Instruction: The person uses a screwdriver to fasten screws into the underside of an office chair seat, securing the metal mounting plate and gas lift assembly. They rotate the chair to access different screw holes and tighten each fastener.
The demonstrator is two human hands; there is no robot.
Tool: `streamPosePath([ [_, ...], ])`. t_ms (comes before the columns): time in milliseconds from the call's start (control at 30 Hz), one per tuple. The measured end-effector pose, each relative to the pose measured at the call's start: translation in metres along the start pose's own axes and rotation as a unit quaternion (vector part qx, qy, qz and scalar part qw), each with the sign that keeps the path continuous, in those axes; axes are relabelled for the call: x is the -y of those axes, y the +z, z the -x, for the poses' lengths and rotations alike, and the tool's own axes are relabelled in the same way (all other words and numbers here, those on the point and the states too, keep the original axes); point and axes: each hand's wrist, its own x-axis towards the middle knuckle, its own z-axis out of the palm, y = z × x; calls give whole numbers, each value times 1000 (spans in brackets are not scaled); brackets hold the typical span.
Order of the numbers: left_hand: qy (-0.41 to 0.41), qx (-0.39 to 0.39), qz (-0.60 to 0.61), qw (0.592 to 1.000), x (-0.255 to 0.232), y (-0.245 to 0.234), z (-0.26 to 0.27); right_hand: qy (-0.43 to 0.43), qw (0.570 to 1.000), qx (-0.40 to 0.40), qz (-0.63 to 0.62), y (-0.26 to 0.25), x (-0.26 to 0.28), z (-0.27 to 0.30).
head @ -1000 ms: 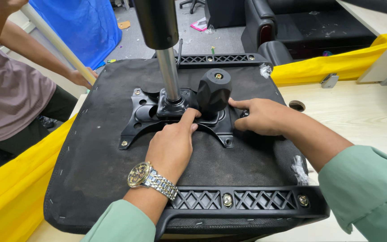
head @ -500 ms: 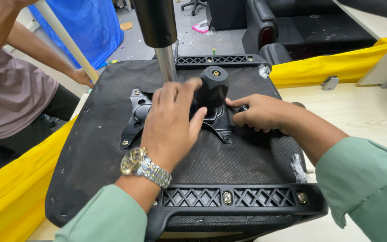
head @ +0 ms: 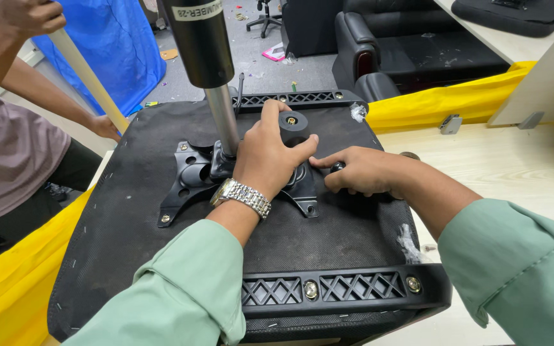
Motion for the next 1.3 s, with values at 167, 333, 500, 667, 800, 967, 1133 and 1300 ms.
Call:
streamPosePath([
  [167,18,-6,6,1000,0,-2,2,-12,1000,-5,6,5,1,3],
  [333,10,-8,6,1000,-3,-4,9,-18,999,9,27,6,-4,4],
  [500,-23,-9,-7,1000,1,-16,25,-62,994,40,77,21,2,5],
  [667,-21,7,7,1000,13,-33,21,-37,995,56,68,18,24,1],
  [800,-17,-8,26,999,20,-30,25,-26,998,18,46,15,25,-4],
  [967,10,-16,15,1000,23,-28,20,-42,997,-12,62,25,28,-9],
  [1133,23,28,-14,999,26,-18,7,-21,998,-27,55,26,14,-19],
  [1300,31,56,-28,998,20,-14,-5,-11,1000,-17,11,17,6,-27],
])
